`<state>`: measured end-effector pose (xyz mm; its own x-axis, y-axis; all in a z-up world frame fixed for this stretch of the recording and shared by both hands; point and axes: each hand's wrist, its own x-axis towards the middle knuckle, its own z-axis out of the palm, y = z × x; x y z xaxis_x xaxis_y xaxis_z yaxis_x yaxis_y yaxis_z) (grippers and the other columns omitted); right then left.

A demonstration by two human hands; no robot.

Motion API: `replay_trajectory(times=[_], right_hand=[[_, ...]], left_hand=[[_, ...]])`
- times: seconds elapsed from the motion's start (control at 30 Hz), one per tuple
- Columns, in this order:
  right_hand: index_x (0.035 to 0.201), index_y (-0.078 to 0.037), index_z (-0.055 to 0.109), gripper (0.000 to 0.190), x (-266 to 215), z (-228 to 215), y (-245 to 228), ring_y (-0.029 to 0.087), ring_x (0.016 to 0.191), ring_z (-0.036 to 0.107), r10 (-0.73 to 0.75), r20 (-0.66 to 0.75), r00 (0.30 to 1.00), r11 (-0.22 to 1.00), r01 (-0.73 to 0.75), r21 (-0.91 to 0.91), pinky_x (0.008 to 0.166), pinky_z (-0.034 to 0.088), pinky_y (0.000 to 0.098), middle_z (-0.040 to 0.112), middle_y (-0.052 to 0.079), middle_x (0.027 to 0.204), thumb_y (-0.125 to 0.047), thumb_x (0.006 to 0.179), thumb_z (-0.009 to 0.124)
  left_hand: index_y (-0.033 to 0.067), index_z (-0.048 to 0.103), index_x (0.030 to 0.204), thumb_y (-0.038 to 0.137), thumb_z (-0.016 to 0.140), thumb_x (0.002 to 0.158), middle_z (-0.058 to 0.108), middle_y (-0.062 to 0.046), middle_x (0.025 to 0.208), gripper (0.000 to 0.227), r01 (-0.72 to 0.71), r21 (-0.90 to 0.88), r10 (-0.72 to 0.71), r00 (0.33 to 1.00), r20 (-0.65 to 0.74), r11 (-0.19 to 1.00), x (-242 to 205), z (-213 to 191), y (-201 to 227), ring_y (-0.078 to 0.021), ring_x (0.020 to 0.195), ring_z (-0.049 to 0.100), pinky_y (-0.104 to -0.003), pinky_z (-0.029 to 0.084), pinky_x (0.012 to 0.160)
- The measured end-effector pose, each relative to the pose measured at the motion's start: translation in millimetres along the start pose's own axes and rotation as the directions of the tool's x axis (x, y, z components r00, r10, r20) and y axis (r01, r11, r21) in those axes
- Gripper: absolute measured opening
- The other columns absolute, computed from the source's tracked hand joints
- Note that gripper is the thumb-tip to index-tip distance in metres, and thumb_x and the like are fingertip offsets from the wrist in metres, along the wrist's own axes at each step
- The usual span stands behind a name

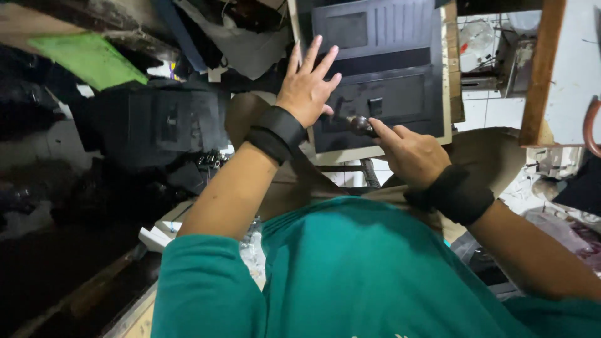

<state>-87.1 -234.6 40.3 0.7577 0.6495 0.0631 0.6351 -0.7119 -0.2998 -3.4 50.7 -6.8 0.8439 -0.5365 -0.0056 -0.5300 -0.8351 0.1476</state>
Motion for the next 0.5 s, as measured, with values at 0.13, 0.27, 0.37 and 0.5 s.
replay_trajectory(times=[0.13, 0.27, 0.37, 0.5], right_hand=[[0.147, -0.016, 0.058, 0.044, 9, 17, 0, 0.031, 0.055, 0.058, -0.039, 0.033, 0.999, 0.994, 0.043, -0.1, 0.042, 0.047, 0.0439, 0.056, 0.005, 0.079, -0.023, 0.104, 0.062], [0.15, -0.011, 0.053, 0.047, 15, 9, -11, 0.031, 0.055, 0.055, -0.068, 0.1, 0.993, 0.997, 0.072, -0.038, 0.043, 0.045, 0.0461, 0.055, 0.009, 0.078, -0.024, 0.106, 0.057], [0.148, -0.013, 0.057, 0.045, 18, 21, -16, 0.028, 0.057, 0.055, -0.116, 0.03, 0.993, 0.988, 0.118, -0.098, 0.043, 0.045, 0.0424, 0.053, 0.005, 0.077, -0.025, 0.105, 0.061], [0.151, -0.008, 0.049, 0.049, 30, 8, -23, 0.035, 0.055, 0.056, -0.113, 0.166, 0.98, 0.993, 0.114, 0.004, 0.041, 0.044, 0.0484, 0.058, 0.013, 0.082, -0.023, 0.106, 0.056]], left_hand=[[0.0193, 0.067, 0.137, 0.051, 0.088, 0.067, 0.033, -0.013, 0.164, 0.079, 0.035, -0.005, -0.035, 0.997, 0.065, 0.999, 0, -8, 2, -0.0437, 0.152, 0.008, -0.073, 0.015, 0.12], [0.0239, 0.066, 0.137, 0.054, 0.087, 0.067, 0.033, -0.011, 0.164, 0.079, 0.038, 0.027, -0.04, 0.997, 0.066, 0.999, -1, -1, 1, -0.0422, 0.152, 0.009, -0.072, 0.016, 0.119], [0.0246, 0.064, 0.139, 0.052, 0.088, 0.069, 0.031, -0.011, 0.165, 0.079, 0.069, -0.015, -0.068, 0.996, 0.065, 0.997, -6, 0, 3, -0.042, 0.152, 0.008, -0.072, 0.014, 0.12], [0.0265, 0.062, 0.142, 0.052, 0.088, 0.07, 0.032, -0.012, 0.164, 0.08, 0.06, -0.042, -0.059, 0.998, 0.038, 0.997, -9, 5, -2, -0.0422, 0.152, 0.01, -0.072, 0.015, 0.119]])
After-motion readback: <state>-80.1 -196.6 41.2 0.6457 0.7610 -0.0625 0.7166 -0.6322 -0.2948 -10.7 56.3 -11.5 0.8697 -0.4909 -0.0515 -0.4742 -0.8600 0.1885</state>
